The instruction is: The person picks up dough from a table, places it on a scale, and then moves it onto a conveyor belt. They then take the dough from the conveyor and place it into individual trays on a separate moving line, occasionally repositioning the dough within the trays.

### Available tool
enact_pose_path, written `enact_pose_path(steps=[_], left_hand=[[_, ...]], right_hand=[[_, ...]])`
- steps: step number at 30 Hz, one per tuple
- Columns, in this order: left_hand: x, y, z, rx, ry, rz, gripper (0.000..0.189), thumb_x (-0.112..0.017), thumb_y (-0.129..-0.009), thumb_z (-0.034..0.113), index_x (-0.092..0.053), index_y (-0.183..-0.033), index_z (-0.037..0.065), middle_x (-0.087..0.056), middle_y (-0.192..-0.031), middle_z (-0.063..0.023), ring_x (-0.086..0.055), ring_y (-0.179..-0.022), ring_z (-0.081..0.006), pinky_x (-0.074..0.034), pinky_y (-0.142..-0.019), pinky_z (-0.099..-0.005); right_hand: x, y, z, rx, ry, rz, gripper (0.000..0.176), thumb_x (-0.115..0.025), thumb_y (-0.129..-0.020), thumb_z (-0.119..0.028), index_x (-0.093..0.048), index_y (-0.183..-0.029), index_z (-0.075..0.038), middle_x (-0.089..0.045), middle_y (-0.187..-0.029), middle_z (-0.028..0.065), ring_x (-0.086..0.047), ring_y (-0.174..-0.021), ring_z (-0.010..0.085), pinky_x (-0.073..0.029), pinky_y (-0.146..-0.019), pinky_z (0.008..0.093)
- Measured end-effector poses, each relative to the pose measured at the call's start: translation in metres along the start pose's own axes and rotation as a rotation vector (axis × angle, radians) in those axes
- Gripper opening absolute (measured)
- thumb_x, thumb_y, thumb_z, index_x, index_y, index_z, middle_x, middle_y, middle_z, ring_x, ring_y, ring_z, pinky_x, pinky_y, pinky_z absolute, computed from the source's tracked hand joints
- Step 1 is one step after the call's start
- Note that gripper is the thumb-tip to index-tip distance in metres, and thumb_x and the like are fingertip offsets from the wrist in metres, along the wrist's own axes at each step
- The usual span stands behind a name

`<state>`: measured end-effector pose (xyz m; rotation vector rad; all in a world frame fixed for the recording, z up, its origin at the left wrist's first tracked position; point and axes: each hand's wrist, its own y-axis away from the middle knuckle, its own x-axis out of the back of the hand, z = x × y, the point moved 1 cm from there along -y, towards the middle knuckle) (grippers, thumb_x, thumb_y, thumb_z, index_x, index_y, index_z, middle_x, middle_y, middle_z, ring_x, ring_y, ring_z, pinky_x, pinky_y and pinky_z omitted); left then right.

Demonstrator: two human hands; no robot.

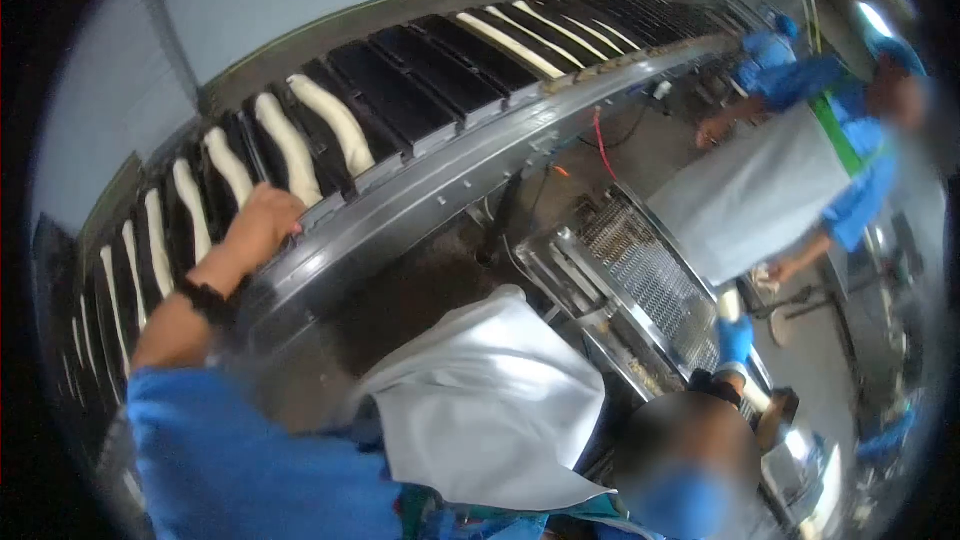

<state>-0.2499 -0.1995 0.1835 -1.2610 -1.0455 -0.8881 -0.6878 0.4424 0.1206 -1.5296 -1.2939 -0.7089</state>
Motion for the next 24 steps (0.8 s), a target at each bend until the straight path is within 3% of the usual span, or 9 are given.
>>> enact_pose_path(steps=[4, 6, 10, 12, 13, 15, 16, 22, 24], left_hand=[[0.011, 0.013, -0.005, 0.067, -0.058, -0.079, 0.017, -0.061, -0.077, 0.015, -0.064, -0.092, 0.008, -0.063, -0.093, -0.0058, -0.054, -0.096, -0.0247, -0.034, -0.094, -0.0410], [0.011, 0.021, -0.012, 0.122, -0.043, -0.118, 0.020, -0.061, -0.077, 0.017, -0.064, -0.095, 0.011, -0.063, -0.097, -0.0047, -0.054, -0.100, -0.0238, -0.031, -0.099, -0.0422], [0.008, 0.036, -0.018, 0.121, -0.053, -0.012, 0.020, -0.063, -0.076, 0.019, -0.065, -0.095, 0.011, -0.063, -0.097, -0.0038, -0.054, -0.100, -0.0239, -0.033, -0.096, -0.0402], [0.014, 0.038, -0.012, 0.105, -0.040, 0.023, 0.021, -0.063, -0.076, 0.019, -0.065, -0.095, 0.011, -0.064, -0.096, -0.0037, -0.055, -0.099, -0.0239, -0.034, -0.096, -0.0391], [0.010, 0.042, -0.016, 0.123, -0.005, 0.003, 0.022, -0.063, -0.076, 0.018, -0.065, -0.096, 0.009, -0.064, -0.097, -0.0050, -0.055, -0.101, -0.0258, -0.035, -0.096, -0.0393], [0.003, 0.045, -0.019, 0.137, 0.010, 0.031, 0.023, -0.062, -0.077, 0.019, -0.064, -0.097, 0.008, -0.064, -0.098, -0.0068, -0.054, -0.103, -0.0274, -0.036, -0.095, -0.0400], [0.002, 0.046, -0.019, 0.143, 0.019, 0.040, 0.024, -0.062, -0.077, 0.019, -0.064, -0.097, 0.007, -0.064, -0.099, -0.0077, -0.054, -0.104, -0.0282, -0.036, -0.094, -0.0403], [-0.009, 0.047, -0.027, 0.187, 0.057, 0.038, 0.022, -0.061, -0.078, 0.016, -0.065, -0.098, 0.008, -0.064, -0.100, -0.0106, -0.054, -0.106, -0.0308, -0.038, -0.094, -0.0412], [-0.005, 0.052, -0.026, 0.274, 0.176, -0.097, 0.021, -0.060, -0.077, 0.017, -0.065, -0.094, 0.006, -0.063, -0.095, -0.0141, -0.054, -0.103, -0.0335, -0.041, -0.089, -0.0405]], right_hand=[[0.091, -0.015, -0.116, -0.002, -0.706, -0.017, 0.034, -0.062, -0.080, -0.026, -0.058, -0.104, -0.001, -0.060, -0.083, 0.0048, -0.056, -0.067, 0.0145, -0.041, -0.054, 0.0255], [0.132, -0.004, -0.201, 0.142, -0.969, 0.093, 0.027, -0.059, -0.083, -0.017, -0.058, -0.105, -0.001, -0.057, -0.088, 0.0072, -0.057, -0.074, 0.0147, -0.045, -0.056, 0.0239], [0.139, -0.008, -0.287, 0.819, -0.556, 0.341, 0.026, -0.049, -0.086, 0.003, -0.058, -0.110, -0.002, -0.054, -0.101, 0.0128, -0.059, -0.081, 0.0191, -0.052, -0.067, 0.0290], [0.122, 0.008, -0.345, 0.822, -1.035, -0.056, 0.028, -0.049, -0.086, 0.003, -0.059, -0.111, -0.004, -0.054, -0.102, 0.0141, -0.060, -0.085, 0.0209, -0.054, -0.071, 0.0318], [0.115, 0.014, -0.367, 0.965, -0.590, -0.082, 0.030, -0.050, -0.086, 0.002, -0.056, -0.115, -0.003, -0.054, -0.105, 0.0145, -0.060, -0.089, 0.0225, -0.053, -0.077, 0.0336], [0.101, 0.046, -0.409, 0.867, -1.004, -0.469, 0.038, -0.050, -0.085, -0.002, -0.048, -0.124, -0.001, -0.052, -0.113, 0.0154, -0.058, -0.099, 0.0256, -0.049, -0.088, 0.0364], [0.094, 0.069, -0.427, 0.492, -1.846, -0.808, 0.044, -0.051, -0.085, -0.004, -0.044, -0.128, 0.001, -0.051, -0.118, 0.0159, -0.057, -0.103, 0.0270, -0.047, -0.093, 0.0375], [0.047, 0.081, -0.403, 0.474, -1.639, -0.795, 0.053, -0.051, -0.085, -0.008, -0.035, -0.134, 0.003, -0.050, -0.124, 0.0154, -0.056, -0.106, 0.0245, -0.045, -0.094, 0.0357], [0.015, 0.075, -0.368, 0.408, -1.472, -0.748, 0.038, -0.052, -0.085, -0.008, -0.050, -0.122, 0.001, -0.058, -0.107, 0.0111, -0.058, -0.094, 0.0174, -0.049, -0.084, 0.0311]])
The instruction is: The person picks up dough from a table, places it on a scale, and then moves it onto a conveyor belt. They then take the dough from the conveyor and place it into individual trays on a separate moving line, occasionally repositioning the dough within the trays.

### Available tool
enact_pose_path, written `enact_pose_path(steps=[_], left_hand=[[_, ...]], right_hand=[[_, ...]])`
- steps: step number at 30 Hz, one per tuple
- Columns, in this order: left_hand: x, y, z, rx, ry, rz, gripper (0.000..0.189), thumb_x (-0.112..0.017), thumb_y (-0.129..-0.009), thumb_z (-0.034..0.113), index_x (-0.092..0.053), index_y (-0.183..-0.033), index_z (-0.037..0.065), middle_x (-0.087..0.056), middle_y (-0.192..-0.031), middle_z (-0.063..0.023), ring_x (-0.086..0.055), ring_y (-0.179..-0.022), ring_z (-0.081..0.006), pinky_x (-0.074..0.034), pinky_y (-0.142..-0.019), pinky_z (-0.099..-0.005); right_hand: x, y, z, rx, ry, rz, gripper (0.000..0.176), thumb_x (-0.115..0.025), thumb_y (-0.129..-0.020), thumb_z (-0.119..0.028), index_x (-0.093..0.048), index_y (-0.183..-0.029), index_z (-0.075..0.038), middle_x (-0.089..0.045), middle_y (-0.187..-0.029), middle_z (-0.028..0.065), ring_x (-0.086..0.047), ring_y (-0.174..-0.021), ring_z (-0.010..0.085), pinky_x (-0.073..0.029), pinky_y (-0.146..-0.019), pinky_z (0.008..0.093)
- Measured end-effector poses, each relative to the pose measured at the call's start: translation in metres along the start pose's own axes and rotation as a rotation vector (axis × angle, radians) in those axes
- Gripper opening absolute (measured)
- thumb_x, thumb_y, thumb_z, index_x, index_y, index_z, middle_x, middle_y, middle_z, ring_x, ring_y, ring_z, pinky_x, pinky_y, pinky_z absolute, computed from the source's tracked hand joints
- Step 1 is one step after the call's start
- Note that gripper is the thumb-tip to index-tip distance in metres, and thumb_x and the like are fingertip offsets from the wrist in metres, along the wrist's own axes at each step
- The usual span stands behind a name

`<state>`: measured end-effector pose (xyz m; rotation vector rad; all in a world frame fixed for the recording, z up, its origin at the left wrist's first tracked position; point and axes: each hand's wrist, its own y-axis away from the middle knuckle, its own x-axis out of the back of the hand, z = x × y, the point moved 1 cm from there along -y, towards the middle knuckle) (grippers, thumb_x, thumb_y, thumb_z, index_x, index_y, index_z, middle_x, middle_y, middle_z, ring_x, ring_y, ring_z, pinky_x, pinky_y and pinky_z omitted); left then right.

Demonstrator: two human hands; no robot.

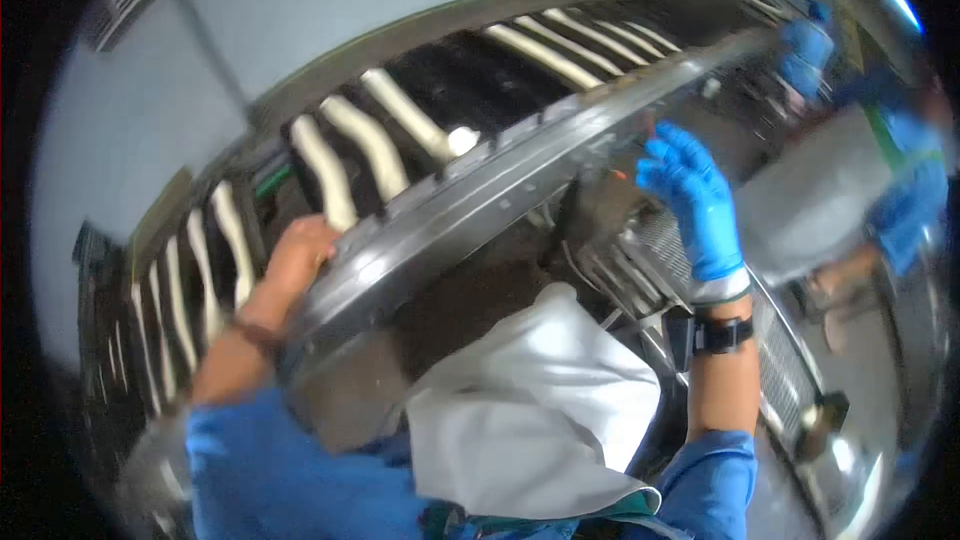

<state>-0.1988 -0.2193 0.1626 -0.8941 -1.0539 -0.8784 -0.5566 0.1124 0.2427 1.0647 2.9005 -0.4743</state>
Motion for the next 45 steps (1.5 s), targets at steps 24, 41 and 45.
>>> enact_pose_path(steps=[24, 41, 45], left_hand=[[-0.036, 0.002, -0.012, -0.057, -0.025, 0.194, 0.022, -0.054, -0.078, 0.010, -0.063, -0.095, 0.000, -0.060, -0.100, -0.0199, -0.050, -0.104, -0.0397, -0.038, -0.093, -0.0449], [-0.034, -0.010, -0.009, 0.046, 0.129, 0.201, 0.014, -0.055, -0.081, 0.006, -0.062, -0.094, 0.003, -0.062, -0.101, -0.0137, -0.050, -0.110, -0.0349, -0.035, -0.100, -0.0418], [-0.033, -0.010, -0.007, 0.027, 0.105, 0.165, 0.015, -0.055, -0.082, 0.007, -0.062, -0.095, 0.002, -0.062, -0.100, -0.0135, -0.051, -0.109, -0.0339, -0.036, -0.099, -0.0403]], right_hand=[[0.335, 0.297, 0.027, -0.903, 1.714, 0.365, 0.043, -0.068, -0.067, -0.026, -0.063, -0.110, -0.023, -0.064, -0.104, 0.0125, -0.059, -0.102, 0.0307, -0.047, -0.088, 0.0390], [0.186, 0.099, -0.176, 0.438, 1.231, 0.577, 0.031, -0.046, -0.091, -0.013, -0.054, -0.119, -0.002, -0.057, -0.116, 0.0122, -0.054, -0.104, 0.0215, -0.044, -0.087, 0.0317], [0.094, 0.012, -0.140, 0.375, 0.280, 0.104, 0.041, -0.039, -0.096, -0.022, -0.041, -0.130, 0.001, -0.049, -0.128, 0.0172, -0.049, -0.117, 0.0268, -0.036, -0.103, 0.0398]])
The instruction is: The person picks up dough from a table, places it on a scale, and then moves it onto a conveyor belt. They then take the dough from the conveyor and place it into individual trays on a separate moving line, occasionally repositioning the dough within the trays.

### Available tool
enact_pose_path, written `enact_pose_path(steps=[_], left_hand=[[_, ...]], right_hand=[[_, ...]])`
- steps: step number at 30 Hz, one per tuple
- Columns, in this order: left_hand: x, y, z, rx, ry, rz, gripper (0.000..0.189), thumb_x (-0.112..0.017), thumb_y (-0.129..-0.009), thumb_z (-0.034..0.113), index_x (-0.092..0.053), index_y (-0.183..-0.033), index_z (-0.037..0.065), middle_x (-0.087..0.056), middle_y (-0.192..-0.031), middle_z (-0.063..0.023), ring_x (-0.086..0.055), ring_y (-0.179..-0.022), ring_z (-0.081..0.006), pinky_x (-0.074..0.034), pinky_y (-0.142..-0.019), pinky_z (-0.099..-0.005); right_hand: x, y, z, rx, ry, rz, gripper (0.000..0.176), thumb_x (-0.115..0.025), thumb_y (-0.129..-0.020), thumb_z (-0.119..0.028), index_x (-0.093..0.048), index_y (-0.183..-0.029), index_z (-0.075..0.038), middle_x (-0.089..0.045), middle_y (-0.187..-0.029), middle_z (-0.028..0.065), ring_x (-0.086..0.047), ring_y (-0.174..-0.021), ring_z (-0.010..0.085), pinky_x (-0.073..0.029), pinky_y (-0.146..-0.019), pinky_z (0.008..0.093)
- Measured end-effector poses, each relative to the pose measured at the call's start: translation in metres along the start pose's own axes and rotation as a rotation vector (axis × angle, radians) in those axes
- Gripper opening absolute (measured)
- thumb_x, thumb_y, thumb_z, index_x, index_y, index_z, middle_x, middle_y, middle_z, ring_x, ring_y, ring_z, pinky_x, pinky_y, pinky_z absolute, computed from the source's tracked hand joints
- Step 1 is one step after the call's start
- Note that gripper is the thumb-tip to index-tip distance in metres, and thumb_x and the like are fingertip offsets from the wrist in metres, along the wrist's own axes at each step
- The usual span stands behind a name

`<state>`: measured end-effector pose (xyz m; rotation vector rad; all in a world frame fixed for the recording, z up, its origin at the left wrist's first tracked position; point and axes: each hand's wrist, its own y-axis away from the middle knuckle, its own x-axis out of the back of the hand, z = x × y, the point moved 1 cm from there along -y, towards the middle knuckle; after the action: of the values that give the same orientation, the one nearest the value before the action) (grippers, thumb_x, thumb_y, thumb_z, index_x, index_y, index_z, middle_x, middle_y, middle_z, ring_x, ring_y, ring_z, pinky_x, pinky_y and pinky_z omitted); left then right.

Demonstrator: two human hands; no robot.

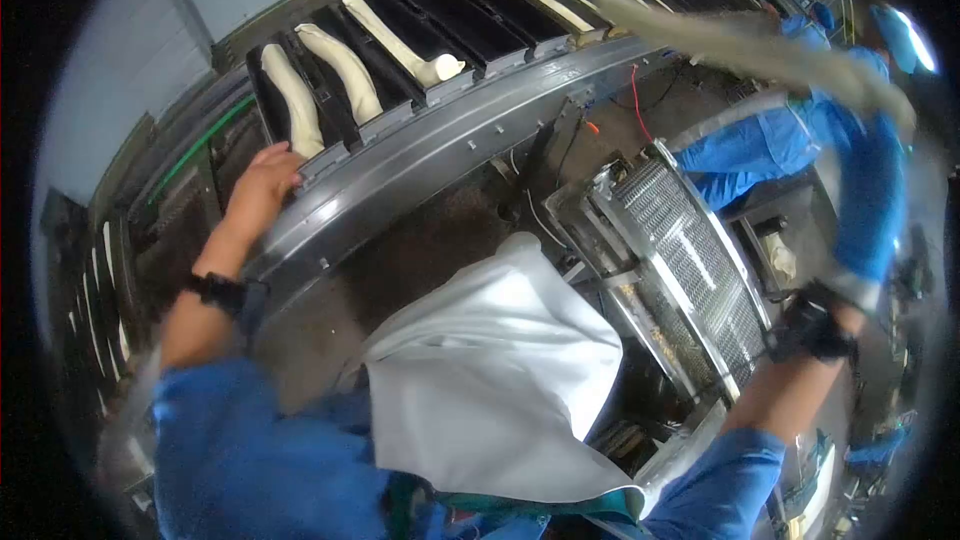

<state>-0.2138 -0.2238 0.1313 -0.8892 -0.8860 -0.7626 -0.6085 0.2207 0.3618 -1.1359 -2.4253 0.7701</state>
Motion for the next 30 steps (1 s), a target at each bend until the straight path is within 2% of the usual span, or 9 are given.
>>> enact_pose_path(steps=[1, 3, 5, 11, 18, 22, 24, 27, 30], left_hand=[[-0.002, -0.001, -0.003, -0.017, -0.010, -0.006, 0.016, -0.056, -0.082, 0.008, -0.062, -0.095, 0.002, -0.062, -0.099, -0.0137, -0.052, -0.108, -0.0335, -0.037, -0.097, -0.0396], [0.007, -0.007, -0.002, 0.052, -0.016, -0.053, 0.018, -0.058, -0.082, 0.011, -0.062, -0.098, 0.002, -0.062, -0.099, -0.0141, -0.053, -0.106, -0.0327, -0.039, -0.094, -0.0381], [0.021, -0.024, 0.016, 0.236, -0.015, -0.159, 0.022, -0.059, -0.083, 0.014, -0.062, -0.101, 0.002, -0.062, -0.098, -0.0146, -0.055, -0.103, -0.0319, -0.042, -0.091, -0.0365], [0.003, -0.095, 0.070, -0.035, 0.093, -0.073, 0.034, -0.060, -0.084, 0.020, -0.057, -0.112, 0.003, -0.058, -0.110, -0.0170, -0.055, -0.103, -0.0319, -0.043, -0.088, -0.0366], [-0.042, -0.185, 0.016, -0.212, -0.016, -0.471, 0.067, -0.064, -0.072, 0.014, -0.040, -0.135, 0.011, -0.053, -0.124, -0.0185, -0.054, -0.110, -0.0326, -0.042, -0.095, -0.0355], [-0.025, -0.195, 0.040, 0.075, 0.094, -0.651, 0.078, -0.072, -0.074, 0.022, -0.031, -0.138, 0.006, -0.044, -0.135, -0.0165, -0.042, -0.124, -0.0302, -0.030, -0.106, -0.0358], [-0.017, -0.191, 0.027, 0.269, 0.387, -0.730, 0.068, -0.068, -0.080, 0.025, -0.034, -0.136, 0.006, -0.053, -0.122, -0.0111, -0.050, -0.111, -0.0207, -0.037, -0.096, -0.0323], [0.002, -0.172, 0.017, 0.399, 0.308, -0.461, 0.052, -0.053, -0.090, 0.027, -0.037, -0.133, 0.005, -0.057, -0.115, -0.0125, -0.053, -0.103, -0.0205, -0.043, -0.086, -0.0320], [-0.052, -0.143, -0.155, 0.389, 0.306, -0.316, 0.047, -0.050, -0.089, 0.038, -0.046, -0.124, 0.006, -0.056, -0.106, -0.0044, -0.054, -0.089, -0.0168, -0.043, -0.076, -0.0297]], right_hand=[[-0.067, 0.004, -0.009, -0.013, -0.030, 0.140, 0.044, -0.038, -0.096, -0.022, -0.037, -0.132, 0.003, -0.047, -0.130, 0.0181, -0.047, -0.119, 0.0291, -0.034, -0.104, 0.0401], [-0.100, -0.012, 0.000, 0.068, -0.150, -0.197, 0.052, -0.040, -0.093, -0.026, -0.034, -0.133, 0.005, -0.043, -0.133, 0.0207, -0.047, -0.119, 0.0323, -0.035, -0.103, 0.0405], [-0.130, -0.011, 0.003, 0.069, -0.166, -0.153, 0.054, -0.044, -0.091, -0.024, -0.032, -0.134, 0.006, -0.044, -0.132, 0.0205, -0.051, -0.114, 0.0295, -0.038, -0.100, 0.0384], [-0.123, 0.029, 0.007, -0.138, 0.091, -0.019, 0.045, -0.047, -0.089, -0.015, -0.043, -0.128, 0.006, -0.056, -0.118, 0.0139, -0.058, -0.098, 0.0179, -0.044, -0.088, 0.0299], [0.003, 0.095, 0.086, -0.439, 0.284, 0.087, 0.035, -0.053, -0.087, -0.008, -0.053, -0.121, 0.001, -0.061, -0.107, 0.0084, -0.058, -0.089, 0.0146, -0.046, -0.082, 0.0259], [0.105, 0.162, 0.154, -0.658, 0.664, 0.154, 0.038, -0.059, -0.084, -0.012, -0.054, -0.119, -0.001, -0.061, -0.111, 0.0135, -0.059, -0.098, 0.0214, -0.046, -0.086, 0.0314], [0.141, 0.189, 0.158, -0.743, 0.973, 0.171, 0.041, -0.063, -0.081, -0.017, -0.055, -0.118, -0.002, -0.060, -0.113, 0.0171, -0.059, -0.102, 0.0271, -0.046, -0.089, 0.0348], [0.190, 0.238, 0.150, -0.795, 1.255, 0.299, 0.043, -0.065, -0.075, -0.021, -0.057, -0.114, -0.004, -0.058, -0.114, 0.0202, -0.055, -0.105, 0.0352, -0.043, -0.093, 0.0399], [0.252, 0.279, 0.143, -0.890, 1.561, 0.363, 0.038, -0.056, -0.076, -0.013, -0.057, -0.113, -0.005, -0.054, -0.119, 0.0192, -0.052, -0.109, 0.0358, -0.042, -0.094, 0.0426]])
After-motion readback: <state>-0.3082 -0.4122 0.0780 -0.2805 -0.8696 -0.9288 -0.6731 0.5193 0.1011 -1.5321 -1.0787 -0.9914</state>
